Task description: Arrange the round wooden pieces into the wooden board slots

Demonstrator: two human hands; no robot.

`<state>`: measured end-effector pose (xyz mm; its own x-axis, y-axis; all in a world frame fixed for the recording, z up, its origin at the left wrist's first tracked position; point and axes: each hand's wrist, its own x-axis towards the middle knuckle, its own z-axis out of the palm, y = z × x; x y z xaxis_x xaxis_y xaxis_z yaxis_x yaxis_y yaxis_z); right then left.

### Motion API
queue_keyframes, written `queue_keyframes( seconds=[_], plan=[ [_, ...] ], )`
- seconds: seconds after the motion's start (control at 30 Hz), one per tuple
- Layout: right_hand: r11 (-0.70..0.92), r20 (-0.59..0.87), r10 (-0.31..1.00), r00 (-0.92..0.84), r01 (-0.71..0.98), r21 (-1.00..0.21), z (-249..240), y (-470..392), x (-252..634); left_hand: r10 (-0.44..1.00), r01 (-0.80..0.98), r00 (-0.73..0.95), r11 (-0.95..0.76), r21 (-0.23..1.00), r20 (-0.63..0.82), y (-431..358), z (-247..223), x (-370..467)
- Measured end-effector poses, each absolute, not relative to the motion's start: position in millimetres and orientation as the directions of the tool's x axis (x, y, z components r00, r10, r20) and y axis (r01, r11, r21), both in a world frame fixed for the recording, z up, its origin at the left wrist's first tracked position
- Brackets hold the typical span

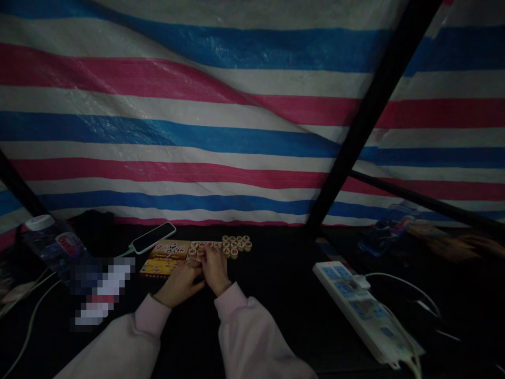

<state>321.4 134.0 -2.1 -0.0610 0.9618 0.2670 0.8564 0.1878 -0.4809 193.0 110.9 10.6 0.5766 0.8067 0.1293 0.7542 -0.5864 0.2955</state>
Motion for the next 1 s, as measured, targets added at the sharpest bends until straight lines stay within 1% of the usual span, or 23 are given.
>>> queue_keyframes(
  seconds=[0.1,0.2,0.3,0.37,0.57,0.73,1.0],
  plan=[
    [0.105,0.303,0.953,0.017,0.918,-0.383,13,132,323,0.813,0.765,0.571,-0.577,0.285,0.115,111,10,193],
    [-0.079,0.319,0.93,0.18,0.949,-0.306,26,132,334,0.809,0.761,0.574,-0.584,0.281,0.127,111,9,192],
    [-0.256,0.238,0.916,0.324,0.927,-0.274,32,132,349,0.808,0.756,0.57,-0.587,0.289,0.149,110,9,192],
    [-0.32,0.184,0.908,0.376,0.908,-0.271,31,132,357,0.812,0.758,0.563,-0.582,0.294,0.156,110,8,192],
    [-0.331,0.047,0.934,0.355,0.904,-0.27,25,133,360,0.817,0.765,0.56,-0.574,0.291,0.141,111,8,193],
    [-0.321,0.054,0.936,0.348,0.907,-0.273,24,134,360,0.822,0.768,0.551,-0.568,0.296,0.148,110,6,192],
    [-0.363,-0.013,0.921,0.389,0.846,-0.39,19,139,364,0.819,0.77,0.556,-0.572,0.281,0.142,111,7,192]
  ],
)
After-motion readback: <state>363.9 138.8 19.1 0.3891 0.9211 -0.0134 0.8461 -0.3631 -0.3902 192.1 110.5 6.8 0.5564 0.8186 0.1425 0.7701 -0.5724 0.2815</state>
